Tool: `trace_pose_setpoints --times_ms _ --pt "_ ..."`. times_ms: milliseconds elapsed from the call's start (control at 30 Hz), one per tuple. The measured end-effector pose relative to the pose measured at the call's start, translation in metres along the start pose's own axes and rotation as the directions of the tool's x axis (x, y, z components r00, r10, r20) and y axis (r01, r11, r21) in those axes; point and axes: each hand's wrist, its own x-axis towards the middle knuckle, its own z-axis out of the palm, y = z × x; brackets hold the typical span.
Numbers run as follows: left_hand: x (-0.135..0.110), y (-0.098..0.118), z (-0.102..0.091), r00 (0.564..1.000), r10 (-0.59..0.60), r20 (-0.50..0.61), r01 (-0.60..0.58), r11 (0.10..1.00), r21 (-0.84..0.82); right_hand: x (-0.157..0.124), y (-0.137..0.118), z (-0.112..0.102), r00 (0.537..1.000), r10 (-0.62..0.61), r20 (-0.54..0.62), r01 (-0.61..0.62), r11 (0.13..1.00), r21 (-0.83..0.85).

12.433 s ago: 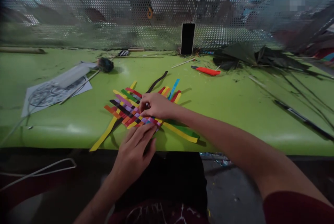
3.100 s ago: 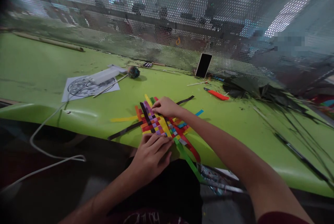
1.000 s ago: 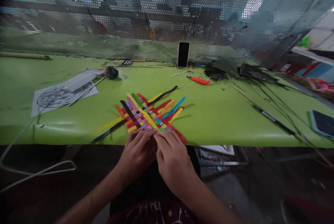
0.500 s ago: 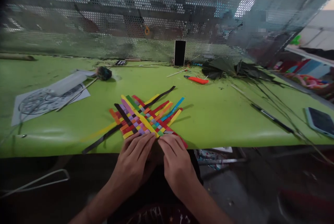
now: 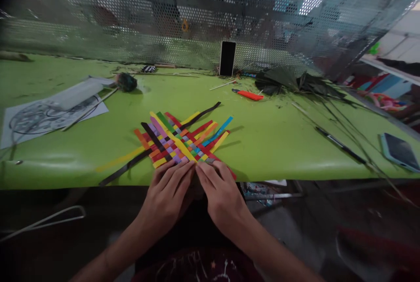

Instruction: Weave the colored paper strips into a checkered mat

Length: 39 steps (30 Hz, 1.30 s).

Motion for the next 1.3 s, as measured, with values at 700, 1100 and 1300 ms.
trace_pose_setpoints --times_ms 700,1100,1300 --pt "-0.006 -0.004 0.001 1.0 0.008 0.024 -0.008 1.0 -0.013 -0.005 -0.003 0.011 0.999 -0.027 -0.022 0.021 0.971 -0.239" --pt "-0.007 -0.017 -0.013 0.998 -0.061 -0.032 0.052 0.972 -0.227 -0.006 -0.003 0.019 0.988 -0.104 -0.112 0.061 0.941 -0.332" --pt "-0.02 -0.023 -0.009 0.997 -0.017 -0.075 -0.002 0.97 -0.242 -0.005 -0.003 0.014 0.993 -0.056 -0.106 0.024 0.961 -0.275"
